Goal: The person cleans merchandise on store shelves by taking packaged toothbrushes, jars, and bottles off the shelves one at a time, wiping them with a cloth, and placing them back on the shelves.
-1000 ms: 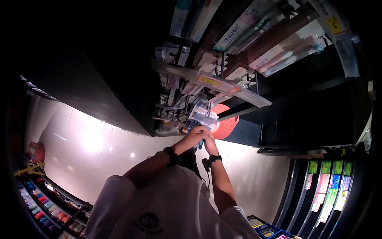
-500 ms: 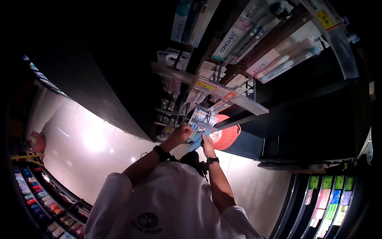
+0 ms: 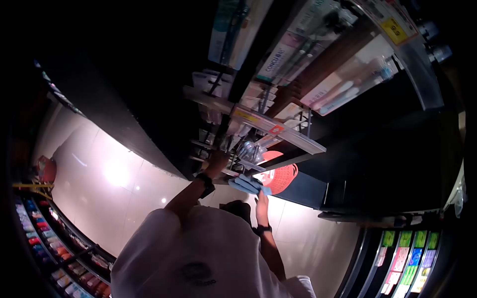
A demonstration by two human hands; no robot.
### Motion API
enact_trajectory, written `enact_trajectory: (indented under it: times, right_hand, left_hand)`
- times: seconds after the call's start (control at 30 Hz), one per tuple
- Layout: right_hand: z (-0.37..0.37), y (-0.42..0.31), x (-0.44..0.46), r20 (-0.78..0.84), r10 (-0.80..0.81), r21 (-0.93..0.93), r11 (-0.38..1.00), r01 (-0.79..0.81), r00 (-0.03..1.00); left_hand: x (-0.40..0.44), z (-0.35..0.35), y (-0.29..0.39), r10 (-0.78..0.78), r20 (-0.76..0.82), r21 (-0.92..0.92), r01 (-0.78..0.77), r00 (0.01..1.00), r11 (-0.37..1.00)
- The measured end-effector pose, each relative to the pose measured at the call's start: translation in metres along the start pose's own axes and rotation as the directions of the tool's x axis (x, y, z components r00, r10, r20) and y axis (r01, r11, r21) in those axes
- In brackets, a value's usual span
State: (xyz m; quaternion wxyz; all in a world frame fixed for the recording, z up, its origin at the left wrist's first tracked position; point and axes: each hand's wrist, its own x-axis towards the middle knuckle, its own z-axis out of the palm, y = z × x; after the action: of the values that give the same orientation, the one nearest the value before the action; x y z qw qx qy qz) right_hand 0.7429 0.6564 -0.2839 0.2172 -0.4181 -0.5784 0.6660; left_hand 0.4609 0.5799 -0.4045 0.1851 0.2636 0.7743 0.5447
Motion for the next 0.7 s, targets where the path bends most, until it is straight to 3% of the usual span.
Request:
enact_trajectory:
  times: [0.1, 0.2, 0.3, 0.4, 0.5, 0.63, 0.7]
  right_hand:
    - [-0.012, -0.037, -0.057, -0.062, 0.079, -0.014, 0.997, -0.080, 0.995]
    - [-0.049, -0.015, -0.090, 0.013, -0.027, -0.100, 0.995, 0.028, 1.000]
    - [-0.060, -0.021, -0.129, -0.039, -0.022, -0.203, 0.979, 0.013, 0.999]
    - [-0.055, -0.025, -0.152, -0.080, -0.043, -0.182, 0.983, 0.028, 0.996]
    - [-0.051, -0.016, -0.166, -0.129, 0.033, -0.246, 0.967, -0.064, 0.991]
    - [-0.030, -0.016, -0.174, -0.108, 0.069, -0.209, 0.974, -0.091, 0.992]
    - [-0.020, -0.021, -0.173, -0.072, 0.041, -0.264, 0.963, -0.059, 0.997]
  left_hand:
    - [0.008, -0.005, 0.044, -0.028, -0.081, 0.103, 0.036, 0.996, 0.994]
    - [0.014, -0.002, 0.057, -0.005, -0.112, 0.217, 0.030, 0.994, 0.976]
    - [0.018, -0.005, 0.073, -0.020, -0.094, 0.041, 0.024, 0.995, 0.999]
    - [0.032, 0.015, 0.048, -0.006, -0.086, -0.065, 0.000, 0.996, 0.998]
    - [0.020, -0.001, 0.083, 0.052, -0.214, -0.097, -0.074, 0.975, 0.993]
    - [-0.009, -0.011, 0.109, -0.093, -0.229, -0.056, 0.082, 0.969, 0.995]
    - [-0.018, -0.023, 0.122, -0.024, -0.254, 0.210, 0.079, 0.967, 0.974]
